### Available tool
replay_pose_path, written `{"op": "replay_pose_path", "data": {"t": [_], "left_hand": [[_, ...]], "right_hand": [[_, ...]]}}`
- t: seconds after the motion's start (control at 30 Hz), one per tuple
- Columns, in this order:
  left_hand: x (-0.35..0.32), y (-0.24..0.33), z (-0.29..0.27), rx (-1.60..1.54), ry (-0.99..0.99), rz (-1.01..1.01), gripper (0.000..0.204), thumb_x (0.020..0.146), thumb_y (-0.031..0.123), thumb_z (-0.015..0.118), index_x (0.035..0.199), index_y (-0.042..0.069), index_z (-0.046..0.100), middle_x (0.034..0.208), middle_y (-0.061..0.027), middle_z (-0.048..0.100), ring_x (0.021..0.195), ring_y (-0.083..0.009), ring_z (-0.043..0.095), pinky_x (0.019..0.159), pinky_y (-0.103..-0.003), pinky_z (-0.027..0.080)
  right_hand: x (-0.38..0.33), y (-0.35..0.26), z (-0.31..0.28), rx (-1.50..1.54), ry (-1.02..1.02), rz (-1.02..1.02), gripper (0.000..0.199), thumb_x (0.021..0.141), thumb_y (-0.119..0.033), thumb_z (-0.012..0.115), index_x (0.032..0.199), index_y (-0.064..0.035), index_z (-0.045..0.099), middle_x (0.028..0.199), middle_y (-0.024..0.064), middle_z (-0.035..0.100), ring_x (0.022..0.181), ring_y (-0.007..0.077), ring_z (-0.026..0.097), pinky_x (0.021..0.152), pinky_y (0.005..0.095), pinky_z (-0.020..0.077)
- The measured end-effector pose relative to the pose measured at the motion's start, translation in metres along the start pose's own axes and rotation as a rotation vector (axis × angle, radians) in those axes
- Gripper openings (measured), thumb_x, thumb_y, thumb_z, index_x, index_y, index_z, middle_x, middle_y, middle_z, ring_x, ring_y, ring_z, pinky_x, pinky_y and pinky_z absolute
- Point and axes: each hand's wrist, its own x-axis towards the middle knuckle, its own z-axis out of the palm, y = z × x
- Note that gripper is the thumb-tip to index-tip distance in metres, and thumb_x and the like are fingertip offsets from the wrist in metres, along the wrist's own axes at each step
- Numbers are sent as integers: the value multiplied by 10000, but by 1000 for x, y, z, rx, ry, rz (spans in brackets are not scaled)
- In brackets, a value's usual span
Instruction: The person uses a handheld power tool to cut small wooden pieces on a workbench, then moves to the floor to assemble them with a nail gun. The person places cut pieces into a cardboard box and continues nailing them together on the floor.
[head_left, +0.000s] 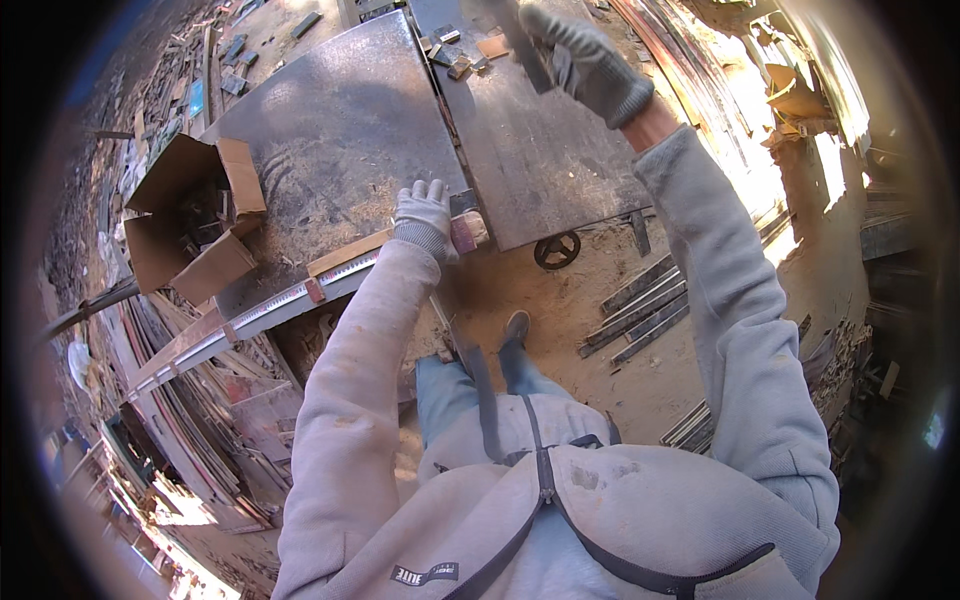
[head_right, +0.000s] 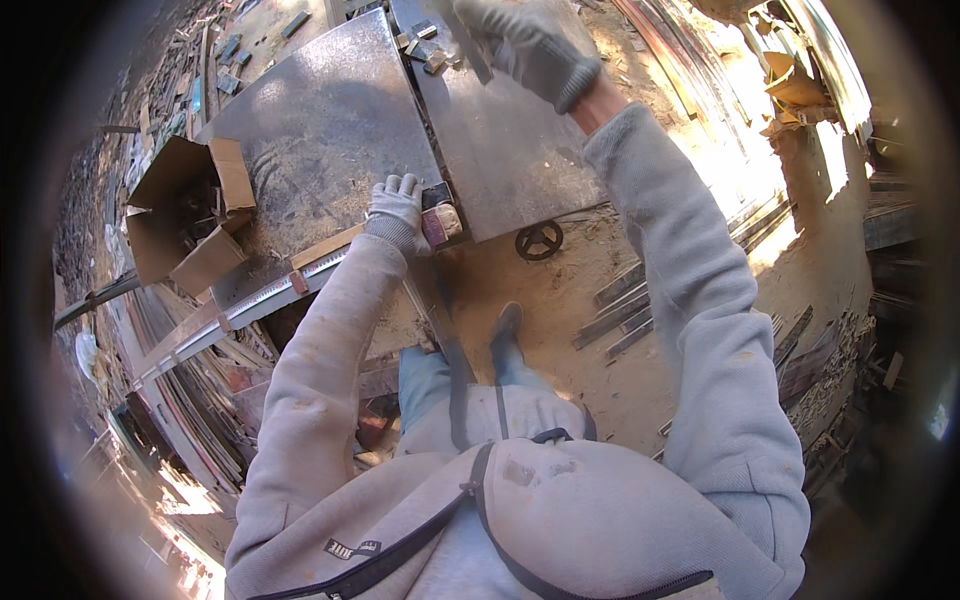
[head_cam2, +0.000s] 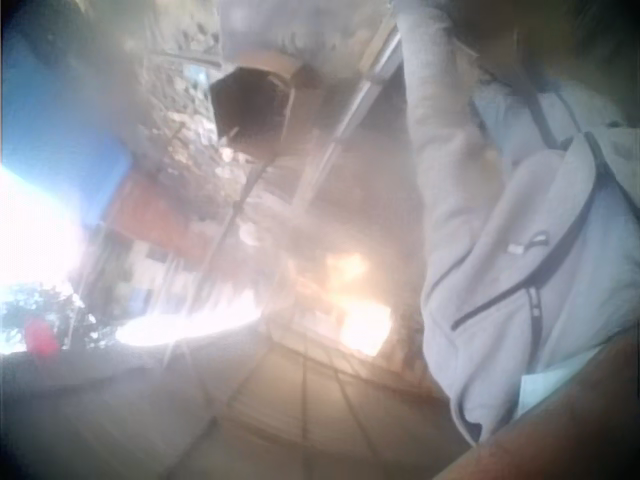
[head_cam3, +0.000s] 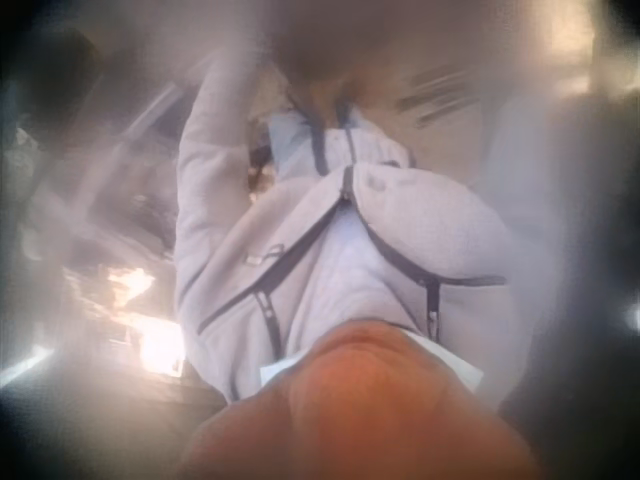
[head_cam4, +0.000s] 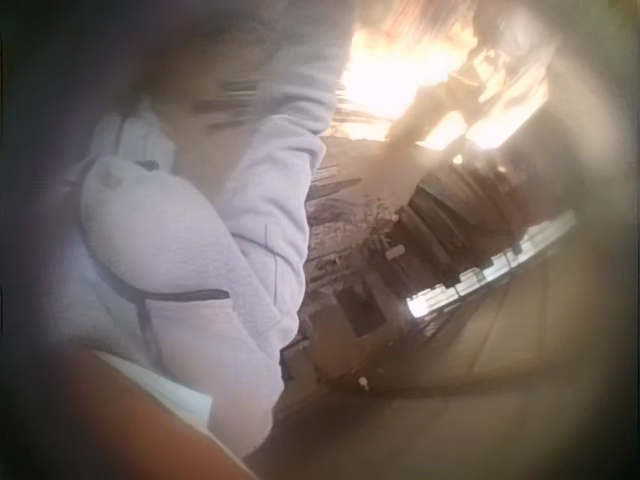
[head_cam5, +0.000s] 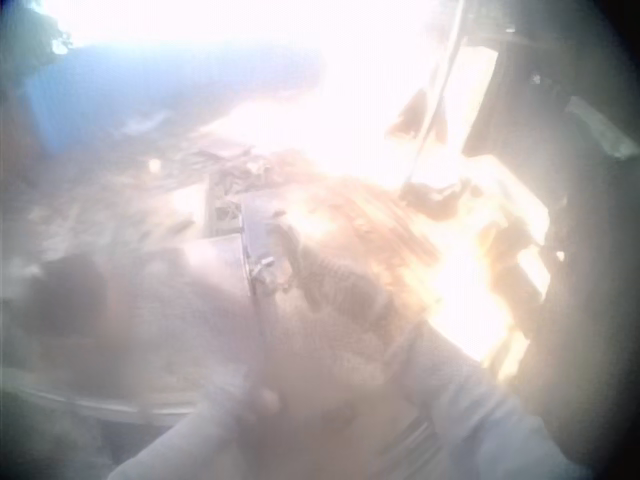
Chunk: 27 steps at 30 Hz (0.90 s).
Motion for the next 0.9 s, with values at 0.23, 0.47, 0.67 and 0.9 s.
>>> {"op": "replay_pose_path", "data": {"t": [0.23, 0.47, 0.67, 0.9], "left_hand": [[-119, 73, 28, -15, -77, 33, 1147, 512, 551, 882, 1477, 27, 550, 1415, -101, 554, 1338, -289, 508, 1151, -409, 368], [-161, 120, 46, -160, -311, 110, 1343, 428, 602, 985, 1525, -3, 501, 1506, -141, 511, 1441, -337, 449, 1222, -458, 326], [-206, 165, 76, -168, -127, 89, 1399, 487, 649, 940, 1587, -37, 415, 1640, -185, 409, 1564, -380, 323, 1316, -526, 182], [-243, 204, 117, -83, -115, 87, 1297, 657, 605, 817, 1643, -66, 308, 1744, -211, 272, 1642, -390, 177, 1347, -564, 55]], "right_hand": [[-110, 26, 73, -474, 11, 91, 641, 923, -506, 801, 1335, -25, 705, 1270, 156, 751, 1140, 241, 720, 1001, 379, 572], [-252, 191, 120, -888, -92, -274, 551, 807, -260, 886, 1284, -83, 673, 1164, 184, 665, 1126, 394, 639, 970, 484, 539], [-275, 234, 156, -1145, -249, -548, 256, 825, -180, 755, 1044, -68, 684, 1040, 132, 661, 1028, 337, 636, 863, 451, 534], [-308, 266, 178, -951, -402, -507, 363, 869, -138, 756, 1222, -64, 714, 1197, 118, 703, 1116, 330, 660, 988, 446, 543]]}}
